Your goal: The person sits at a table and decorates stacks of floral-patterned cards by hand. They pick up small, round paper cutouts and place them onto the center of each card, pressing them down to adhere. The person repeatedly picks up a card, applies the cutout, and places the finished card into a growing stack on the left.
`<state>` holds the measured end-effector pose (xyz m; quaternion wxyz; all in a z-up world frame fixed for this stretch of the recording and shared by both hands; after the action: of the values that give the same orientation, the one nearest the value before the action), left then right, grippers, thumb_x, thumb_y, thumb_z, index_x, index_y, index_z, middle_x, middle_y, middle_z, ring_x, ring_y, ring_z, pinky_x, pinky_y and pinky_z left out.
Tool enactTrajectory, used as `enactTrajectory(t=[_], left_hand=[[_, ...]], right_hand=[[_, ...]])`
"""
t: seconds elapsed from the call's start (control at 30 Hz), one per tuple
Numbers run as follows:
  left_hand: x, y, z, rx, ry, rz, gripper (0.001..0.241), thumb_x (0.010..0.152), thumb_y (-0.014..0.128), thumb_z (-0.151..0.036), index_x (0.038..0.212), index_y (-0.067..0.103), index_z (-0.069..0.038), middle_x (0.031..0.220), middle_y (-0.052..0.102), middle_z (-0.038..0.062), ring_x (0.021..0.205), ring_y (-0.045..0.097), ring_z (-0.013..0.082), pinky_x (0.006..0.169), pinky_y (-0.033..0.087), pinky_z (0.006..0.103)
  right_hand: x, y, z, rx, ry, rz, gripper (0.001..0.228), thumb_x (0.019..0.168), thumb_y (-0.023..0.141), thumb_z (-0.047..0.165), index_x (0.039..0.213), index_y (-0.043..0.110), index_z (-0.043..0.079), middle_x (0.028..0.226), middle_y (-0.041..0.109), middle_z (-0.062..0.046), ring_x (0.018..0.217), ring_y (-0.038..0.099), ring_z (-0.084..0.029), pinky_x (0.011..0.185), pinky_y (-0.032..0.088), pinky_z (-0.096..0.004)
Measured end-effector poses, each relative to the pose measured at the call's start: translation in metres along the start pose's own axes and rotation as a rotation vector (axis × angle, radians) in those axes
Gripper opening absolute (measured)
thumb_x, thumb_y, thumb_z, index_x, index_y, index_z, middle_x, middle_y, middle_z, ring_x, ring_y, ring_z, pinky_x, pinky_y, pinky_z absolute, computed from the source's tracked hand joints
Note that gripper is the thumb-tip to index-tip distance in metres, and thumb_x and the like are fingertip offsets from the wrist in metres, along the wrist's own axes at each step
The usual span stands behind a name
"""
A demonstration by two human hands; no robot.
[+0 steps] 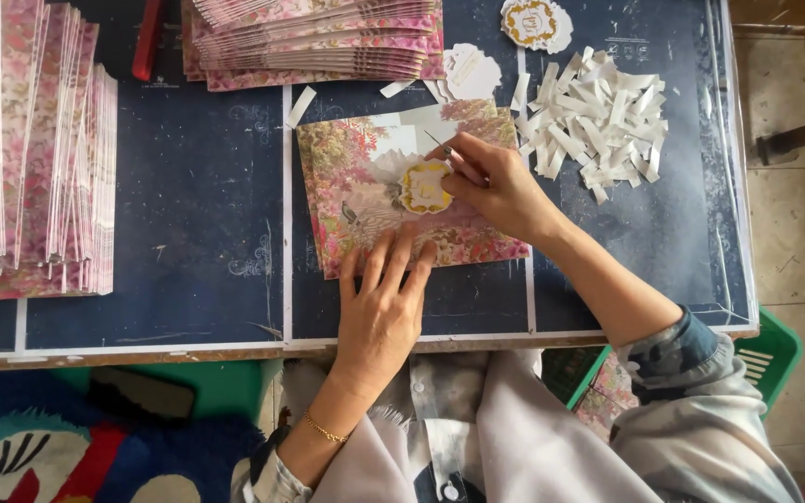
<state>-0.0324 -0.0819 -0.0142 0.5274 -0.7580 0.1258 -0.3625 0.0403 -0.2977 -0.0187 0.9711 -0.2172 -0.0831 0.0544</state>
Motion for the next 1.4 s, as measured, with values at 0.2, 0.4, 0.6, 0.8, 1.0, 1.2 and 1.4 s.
enactTrajectory(t=[0.2,0.4,0.6,0.8,1.0,1.2,1.4], left_hand=[[0.002,0.0,0.001,-0.001,0.01,-0.035,0.035,0.096,0.061,-0.019,0.131,0.06,-0.019,0.143,0.053,0.013,0.132,0.049,0.0291,0.11,0.031,0.0537],[-0.001,0.001,0.001,-0.002,0.003,-0.04,0.034,0.096,0.061,-0.019,0.131,0.06,-0.019,0.143,0.053,0.012,0.132,0.049,0.0289,0.11,0.031,0.0541],[0.0,-0.001,0.0,-0.023,-0.008,0.002,0.035,0.097,0.058,-0.019,0.132,0.059,-0.019,0.147,0.05,0.011,0.134,0.045,0.0285,0.111,0.028,0.0539],[0.0,-0.001,0.001,-0.038,-0.014,0.019,0.035,0.097,0.058,-0.018,0.132,0.059,-0.018,0.148,0.049,0.011,0.135,0.044,0.0291,0.111,0.028,0.0544],[0.0,-0.001,0.001,-0.04,-0.013,0.03,0.035,0.098,0.057,-0.019,0.132,0.059,-0.018,0.15,0.047,0.011,0.136,0.043,0.0289,0.112,0.026,0.0544],[0.0,-0.003,0.0,-0.039,-0.012,0.029,0.034,0.098,0.057,-0.019,0.132,0.058,-0.017,0.151,0.045,0.011,0.137,0.042,0.0291,0.111,0.027,0.0546],[0.002,-0.001,0.001,-0.031,-0.002,0.024,0.033,0.098,0.057,-0.02,0.131,0.059,-0.017,0.15,0.046,0.012,0.135,0.043,0.0293,0.11,0.028,0.0542]], right_hand=[[-0.002,0.005,0.005,-0.039,0.031,-0.022,0.028,0.091,0.068,0.003,0.118,0.061,0.003,0.068,0.059,-0.014,0.062,0.057,-0.024,0.064,0.05,-0.038],[-0.006,0.01,-0.002,-0.135,0.047,-0.04,0.032,0.09,0.074,0.012,0.119,0.061,0.009,0.074,0.065,-0.012,0.066,0.065,-0.027,0.066,0.052,-0.039],[-0.007,0.012,-0.027,-0.135,0.137,-0.1,0.023,0.087,0.078,0.017,0.106,0.067,0.011,0.064,0.06,-0.005,0.057,0.055,-0.017,0.06,0.046,-0.03],[-0.003,0.013,-0.035,-0.157,0.155,-0.09,0.019,0.085,0.078,0.014,0.101,0.068,0.008,0.064,0.06,-0.01,0.057,0.053,-0.023,0.059,0.045,-0.036],[-0.001,0.014,-0.031,-0.202,0.164,-0.104,0.014,0.084,0.077,0.016,0.092,0.068,0.009,0.057,0.052,-0.01,0.054,0.05,-0.021,0.058,0.043,-0.034],[0.0,0.015,-0.029,-0.231,0.155,-0.11,0.015,0.081,0.079,0.017,0.088,0.069,0.008,0.055,0.052,-0.01,0.052,0.051,-0.023,0.056,0.042,-0.034],[0.001,0.02,-0.024,-0.325,0.162,-0.125,0.016,0.08,0.077,0.016,0.082,0.063,0.009,0.057,0.051,-0.009,0.054,0.054,-0.027,0.057,0.045,-0.036]])
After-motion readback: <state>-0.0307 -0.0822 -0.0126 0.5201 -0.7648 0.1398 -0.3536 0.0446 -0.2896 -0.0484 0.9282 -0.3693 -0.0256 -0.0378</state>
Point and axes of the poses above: each hand's wrist, its own x-axis towards the middle knuckle, its own y-axis out of the palm, z = x × y, the point moved 2 cm from there along x, towards the middle knuckle
